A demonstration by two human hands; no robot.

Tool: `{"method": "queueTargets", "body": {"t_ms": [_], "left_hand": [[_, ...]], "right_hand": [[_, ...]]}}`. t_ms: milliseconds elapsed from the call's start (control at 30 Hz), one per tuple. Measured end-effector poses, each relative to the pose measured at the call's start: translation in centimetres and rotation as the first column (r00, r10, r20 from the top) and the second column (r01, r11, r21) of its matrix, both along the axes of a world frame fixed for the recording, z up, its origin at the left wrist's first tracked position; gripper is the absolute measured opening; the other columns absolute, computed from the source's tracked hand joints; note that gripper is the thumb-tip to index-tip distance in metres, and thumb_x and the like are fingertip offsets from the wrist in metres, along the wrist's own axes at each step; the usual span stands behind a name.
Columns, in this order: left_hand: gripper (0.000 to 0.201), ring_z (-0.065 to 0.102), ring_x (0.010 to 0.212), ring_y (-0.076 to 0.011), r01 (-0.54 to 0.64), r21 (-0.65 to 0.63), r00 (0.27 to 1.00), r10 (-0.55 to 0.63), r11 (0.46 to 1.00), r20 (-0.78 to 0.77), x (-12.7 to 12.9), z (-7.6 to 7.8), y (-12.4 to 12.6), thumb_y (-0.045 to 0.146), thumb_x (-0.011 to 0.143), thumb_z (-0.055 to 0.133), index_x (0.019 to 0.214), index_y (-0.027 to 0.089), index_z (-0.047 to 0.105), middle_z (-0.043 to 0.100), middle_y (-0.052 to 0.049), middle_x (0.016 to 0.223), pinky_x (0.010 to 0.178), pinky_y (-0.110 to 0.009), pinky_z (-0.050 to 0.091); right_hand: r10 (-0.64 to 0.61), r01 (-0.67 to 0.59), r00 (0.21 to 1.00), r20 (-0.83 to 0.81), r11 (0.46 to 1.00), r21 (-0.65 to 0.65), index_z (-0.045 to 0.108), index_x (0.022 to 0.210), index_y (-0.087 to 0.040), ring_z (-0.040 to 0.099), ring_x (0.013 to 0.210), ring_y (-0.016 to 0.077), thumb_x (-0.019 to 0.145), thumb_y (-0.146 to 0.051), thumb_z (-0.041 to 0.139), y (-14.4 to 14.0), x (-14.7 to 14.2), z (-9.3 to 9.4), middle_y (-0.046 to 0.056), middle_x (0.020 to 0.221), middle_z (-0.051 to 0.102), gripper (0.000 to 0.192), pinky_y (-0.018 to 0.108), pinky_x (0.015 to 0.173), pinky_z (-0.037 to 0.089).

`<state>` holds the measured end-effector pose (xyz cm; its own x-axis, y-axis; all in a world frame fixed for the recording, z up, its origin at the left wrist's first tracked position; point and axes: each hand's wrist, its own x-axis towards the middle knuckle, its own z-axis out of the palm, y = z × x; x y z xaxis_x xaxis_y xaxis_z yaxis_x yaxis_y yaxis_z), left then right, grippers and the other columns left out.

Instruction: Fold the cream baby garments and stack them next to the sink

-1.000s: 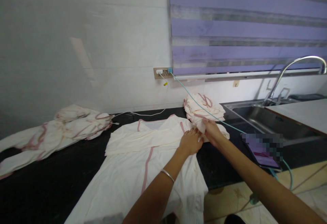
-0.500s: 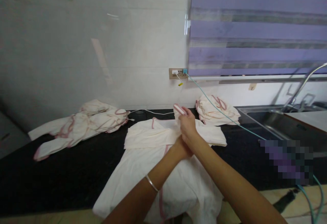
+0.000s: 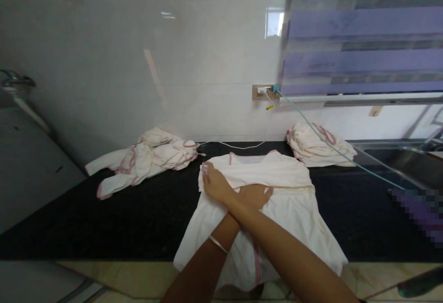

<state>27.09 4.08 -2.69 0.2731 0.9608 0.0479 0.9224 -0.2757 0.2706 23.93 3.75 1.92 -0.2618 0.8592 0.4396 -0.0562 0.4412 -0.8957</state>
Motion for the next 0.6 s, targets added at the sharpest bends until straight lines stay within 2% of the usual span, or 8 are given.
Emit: {"method": "queueTargets", "body": {"t_ms": [100,167,267,367,433,500,567,600], "left_hand": [[0.066,0.07,0.115,-0.0333,-0.028,-0.043,1.0,0.028,0.999,0.007,-0.1,0.6,-0.4,0.062,0.102,0.028,0.122,0.019,0.074,0.075,-0.014,0.122,0.1,-0.048,0.053],[0.065,0.07,0.115,-0.0337,-0.022,-0.045,0.999,0.023,0.999,0.023,-0.2,0.8,-0.5,0.061,0.102,0.029,0.123,0.019,0.074,0.075,-0.015,0.122,0.101,-0.048,0.053],[0.064,0.069,0.115,-0.0339,-0.01,-0.049,0.998,0.013,0.999,0.054,-0.3,1.0,-0.5,0.059,0.103,0.031,0.124,0.017,0.074,0.075,-0.016,0.122,0.102,-0.049,0.052],[0.06,0.068,0.117,-0.0332,0.008,-0.051,0.996,-0.004,0.999,0.09,-0.5,1.1,-0.4,0.055,0.103,0.035,0.127,0.015,0.072,0.073,-0.016,0.125,0.104,-0.047,0.051],[0.056,0.068,0.117,-0.0317,0.015,-0.047,0.994,-0.009,0.999,0.111,-0.7,1.2,-0.7,0.052,0.103,0.037,0.125,0.015,0.073,0.073,-0.016,0.125,0.105,-0.045,0.05],[0.052,0.068,0.116,-0.0299,-0.017,-0.015,0.991,0.019,1.0,0.131,-0.8,1.2,-1.2,0.051,0.102,0.041,0.12,0.016,0.076,0.075,-0.015,0.122,0.107,-0.044,0.049],[0.046,0.066,0.119,-0.0299,-0.116,0.079,0.984,0.103,0.99,0.145,-1.0,1.0,-1.7,0.052,0.098,0.051,0.113,0.017,0.078,0.075,-0.014,0.12,0.11,-0.043,0.047],[0.042,0.065,0.121,-0.0298,-0.192,0.156,0.974,0.168,0.969,0.151,-1.0,0.9,-1.9,0.05,0.095,0.056,0.109,0.018,0.079,0.075,-0.014,0.119,0.11,-0.042,0.046]], "right_hand": [[0.029,-0.031,0.996,0.079,0.999,0.022,0.064,0.126,-0.027,0.059,0.124,0.0278,0.076,-0.05,0.08,-0.9,1.0,-1.1,0.003,0.116,0.074,0.057,0.043,0.107,0.048],[0.035,-0.045,0.987,0.155,0.997,0.058,0.065,0.127,-0.027,0.06,0.123,0.0275,0.083,-0.055,0.075,-1.2,1.6,-1.4,0.004,0.121,0.072,0.053,0.046,0.105,0.05],[0.027,-0.065,0.963,0.268,0.989,0.134,0.064,0.128,-0.02,0.062,0.117,0.0269,0.097,-0.052,0.063,-1.5,1.4,-1.1,0.008,0.13,0.065,0.044,0.048,0.099,0.055],[0.002,-0.071,0.949,0.316,0.975,0.208,0.062,0.13,-0.015,0.062,0.116,0.0266,0.099,-0.043,0.063,-1.9,0.1,-0.4,0.008,0.133,0.061,0.042,0.047,0.098,0.055],[-0.036,-0.054,0.946,0.322,0.962,0.267,0.061,0.133,-0.018,0.058,0.125,0.0271,0.101,-0.039,0.059,-2.3,-0.5,-0.1,0.011,0.139,0.059,0.039,0.05,0.105,0.051],[-0.086,-0.019,0.947,0.309,0.946,0.322,0.058,0.138,-0.017,0.049,0.138,0.0276,0.102,-0.032,0.053,-2.8,0.0,-0.2,0.015,0.146,0.055,0.039,0.053,0.117,0.042],[-0.162,0.029,0.935,0.314,0.92,0.39,0.055,0.141,-0.015,0.04,0.147,0.0271,0.1,-0.025,0.046,-3.0,1.8,-0.6,0.015,0.151,0.051,0.043,0.053,0.125,0.031],[-0.208,0.047,0.92,0.333,0.9,0.433,0.054,0.142,-0.015,0.038,0.148,0.0266,0.098,-0.023,0.045,-3.0,3.3,-0.8,0.015,0.153,0.05,0.046,0.054,0.126,0.028]]}}
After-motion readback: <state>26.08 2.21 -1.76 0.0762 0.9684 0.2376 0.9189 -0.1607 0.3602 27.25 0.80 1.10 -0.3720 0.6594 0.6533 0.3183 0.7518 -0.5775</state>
